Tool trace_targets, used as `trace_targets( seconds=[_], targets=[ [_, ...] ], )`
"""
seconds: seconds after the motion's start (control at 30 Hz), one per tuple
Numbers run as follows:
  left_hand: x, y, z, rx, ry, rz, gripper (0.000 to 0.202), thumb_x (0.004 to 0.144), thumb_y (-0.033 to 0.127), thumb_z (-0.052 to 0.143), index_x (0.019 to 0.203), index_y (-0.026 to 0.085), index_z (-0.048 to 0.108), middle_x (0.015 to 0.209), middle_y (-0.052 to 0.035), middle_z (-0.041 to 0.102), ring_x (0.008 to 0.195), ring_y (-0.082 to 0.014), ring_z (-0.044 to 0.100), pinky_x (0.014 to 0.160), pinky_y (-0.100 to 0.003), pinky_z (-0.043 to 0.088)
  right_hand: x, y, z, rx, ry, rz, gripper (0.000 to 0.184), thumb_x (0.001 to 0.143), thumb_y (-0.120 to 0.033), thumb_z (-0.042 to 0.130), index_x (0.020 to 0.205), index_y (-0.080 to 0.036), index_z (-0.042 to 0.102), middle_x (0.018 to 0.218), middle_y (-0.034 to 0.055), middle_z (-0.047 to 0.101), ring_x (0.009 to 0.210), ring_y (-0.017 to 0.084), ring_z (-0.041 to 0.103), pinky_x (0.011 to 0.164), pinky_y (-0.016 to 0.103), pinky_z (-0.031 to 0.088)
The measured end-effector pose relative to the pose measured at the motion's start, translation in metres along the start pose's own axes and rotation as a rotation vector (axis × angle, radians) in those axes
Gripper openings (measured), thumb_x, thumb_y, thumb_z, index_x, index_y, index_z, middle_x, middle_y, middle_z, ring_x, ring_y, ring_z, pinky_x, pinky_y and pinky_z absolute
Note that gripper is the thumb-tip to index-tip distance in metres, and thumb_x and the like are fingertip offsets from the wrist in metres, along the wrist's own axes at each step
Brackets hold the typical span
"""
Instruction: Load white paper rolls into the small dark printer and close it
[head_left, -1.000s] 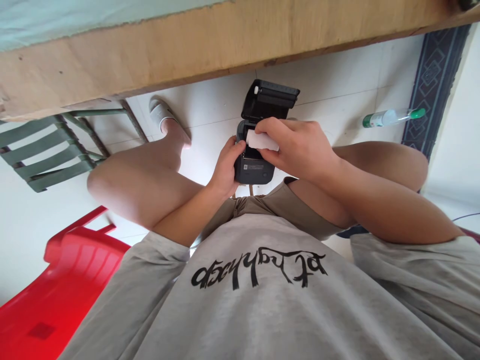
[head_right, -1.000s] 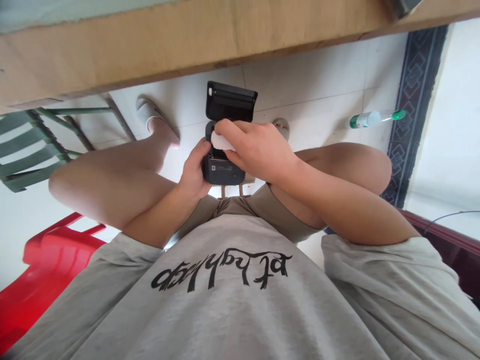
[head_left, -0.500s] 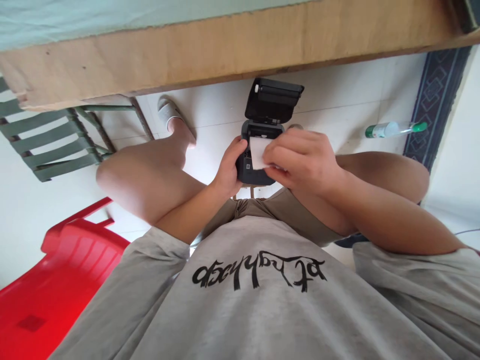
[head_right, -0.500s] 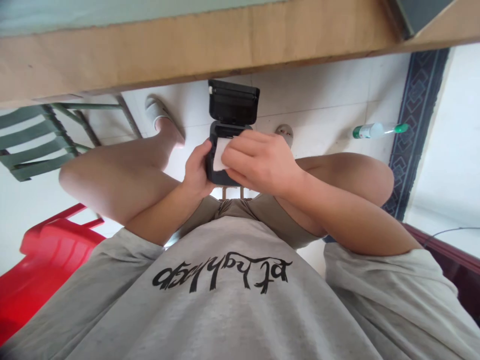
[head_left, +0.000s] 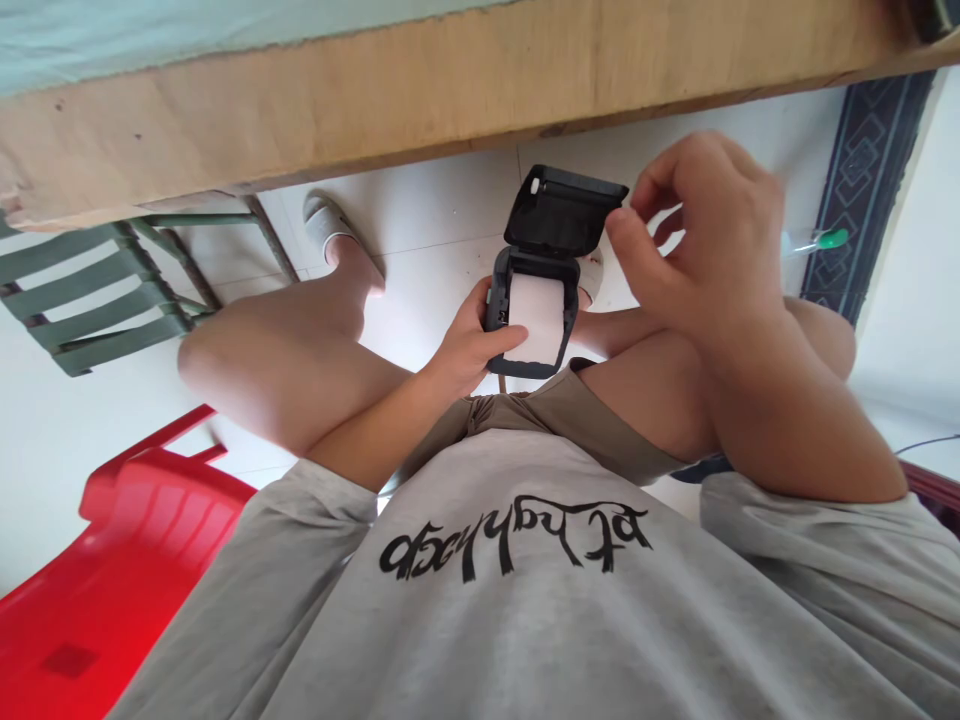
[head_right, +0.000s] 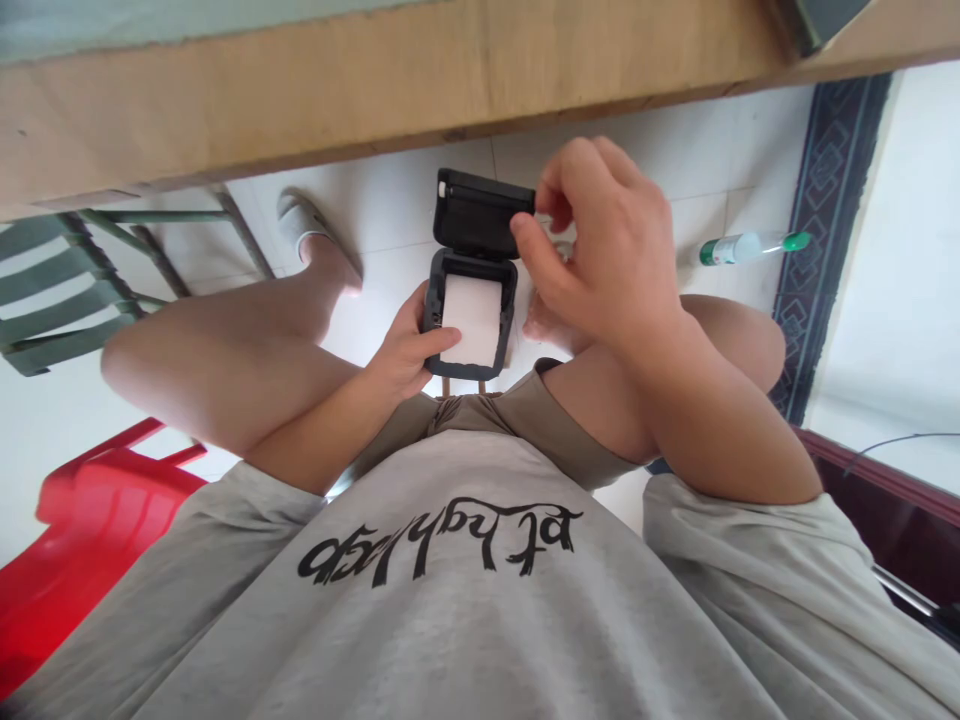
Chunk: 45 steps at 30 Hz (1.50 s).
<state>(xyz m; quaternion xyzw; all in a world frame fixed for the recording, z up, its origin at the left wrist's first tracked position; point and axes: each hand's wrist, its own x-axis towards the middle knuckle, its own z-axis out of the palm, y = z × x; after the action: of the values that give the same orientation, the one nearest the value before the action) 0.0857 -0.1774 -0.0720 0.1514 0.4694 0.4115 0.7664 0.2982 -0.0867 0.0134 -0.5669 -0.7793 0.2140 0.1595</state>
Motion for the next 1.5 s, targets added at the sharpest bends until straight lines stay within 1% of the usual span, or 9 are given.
trace_targets(
  seconds=[0.07,0.13,0.23,0.37,0.57,0.87,1.0,1.2,1.5],
  targets=[
    [0.000,0.001,0.000,0.013,-0.003,0.007,0.073,0.054,0.046,0.106,0.112,0.026,0.066,0.101,-0.0020,0.075,0.094,-0.0214,0.073,0.083,-0.034,0.059,-0.003,0.000,0.004,0.092,-0.016,-0.058,0.038,0.096,-0.050,0.054,0.118,-0.020,0.063,0.124,0.0121,0.073,0.110,0.019,0.073,0.086,0.035,0.058],
    [0.001,0.001,0.001,0.026,-0.002,0.008,0.073,0.054,0.045,0.105,0.114,0.026,0.066,0.099,-0.0017,0.074,0.094,-0.0228,0.074,0.083,-0.036,0.058,-0.005,-0.001,0.007,0.194,-0.055,-0.085,0.049,0.100,-0.056,0.050,0.132,-0.020,0.059,0.126,0.0113,0.074,0.115,0.018,0.075,0.098,0.036,0.062],
    [0.001,0.003,0.002,0.039,0.008,0.027,0.073,0.054,0.046,0.105,0.112,0.026,0.066,0.094,-0.0004,0.071,0.091,-0.0225,0.073,0.079,-0.035,0.056,-0.005,-0.001,0.009,0.255,-0.086,-0.051,0.047,0.104,-0.057,0.045,0.130,-0.021,0.059,0.110,0.0089,0.077,0.107,0.015,0.075,0.102,0.036,0.063],
    [-0.001,0.006,0.001,0.024,0.009,0.038,0.074,0.051,0.049,0.106,0.110,0.027,0.068,0.093,-0.0003,0.071,0.084,-0.0201,0.071,0.074,-0.034,0.056,-0.002,0.001,0.019,0.170,-0.263,-0.055,0.049,0.098,-0.054,0.057,0.135,-0.022,0.060,0.138,0.0145,0.070,0.127,0.023,0.071,0.108,0.043,0.062],
    [-0.004,0.005,-0.001,0.006,0.048,0.043,0.072,0.059,0.066,0.101,0.110,0.026,0.071,0.095,-0.0036,0.070,0.081,-0.0216,0.072,0.067,-0.036,0.054,-0.002,0.002,0.038,0.214,-0.524,-0.064,0.081,0.090,-0.069,0.063,0.153,-0.019,0.052,0.123,0.0117,0.073,0.102,0.020,0.069,0.085,0.035,0.059],
    [0.004,0.003,-0.002,-0.021,0.152,0.089,0.062,0.067,0.062,0.097,0.109,0.025,0.071,0.097,-0.0052,0.077,0.099,-0.0289,0.080,0.079,-0.038,0.063,0.010,-0.012,0.046,0.222,-0.533,0.000,0.076,0.088,-0.052,0.067,0.154,-0.020,0.048,0.138,0.0117,0.068,0.107,0.019,0.067,0.096,0.038,0.058],
    [0.008,0.007,0.001,-0.104,0.197,0.085,0.052,0.089,0.070,0.076,0.110,0.022,0.074,0.101,-0.0071,0.082,0.115,-0.0322,0.081,0.093,-0.042,0.068,0.016,-0.020,0.044,0.132,-0.580,0.042,0.071,0.093,-0.050,0.061,0.156,-0.021,0.047,0.148,0.0135,0.065,0.117,0.023,0.066,0.104,0.043,0.058],
    [0.013,0.007,0.001,-0.190,0.277,0.128,0.044,0.106,0.060,0.055,0.110,0.021,0.076,0.112,-0.0053,0.085,0.135,-0.0301,0.075,0.113,-0.040,0.064,0.011,-0.023,0.035,0.134,-0.447,-0.012,0.052,0.099,-0.046,0.053,0.147,-0.025,0.055,0.153,0.0110,0.061,0.139,0.023,0.061,0.120,0.041,0.057],
    [0.014,0.005,-0.002,-0.179,0.316,0.111,0.050,0.106,0.066,0.055,0.112,0.021,0.078,0.110,-0.0054,0.086,0.126,-0.0270,0.080,0.104,-0.036,0.066,0.008,-0.023,0.036,0.123,-0.523,-0.005,0.064,0.098,-0.042,0.054,0.159,-0.023,0.044,0.164,0.0106,0.053,0.144,0.022,0.059,0.121,0.040,0.056]
  ],
)
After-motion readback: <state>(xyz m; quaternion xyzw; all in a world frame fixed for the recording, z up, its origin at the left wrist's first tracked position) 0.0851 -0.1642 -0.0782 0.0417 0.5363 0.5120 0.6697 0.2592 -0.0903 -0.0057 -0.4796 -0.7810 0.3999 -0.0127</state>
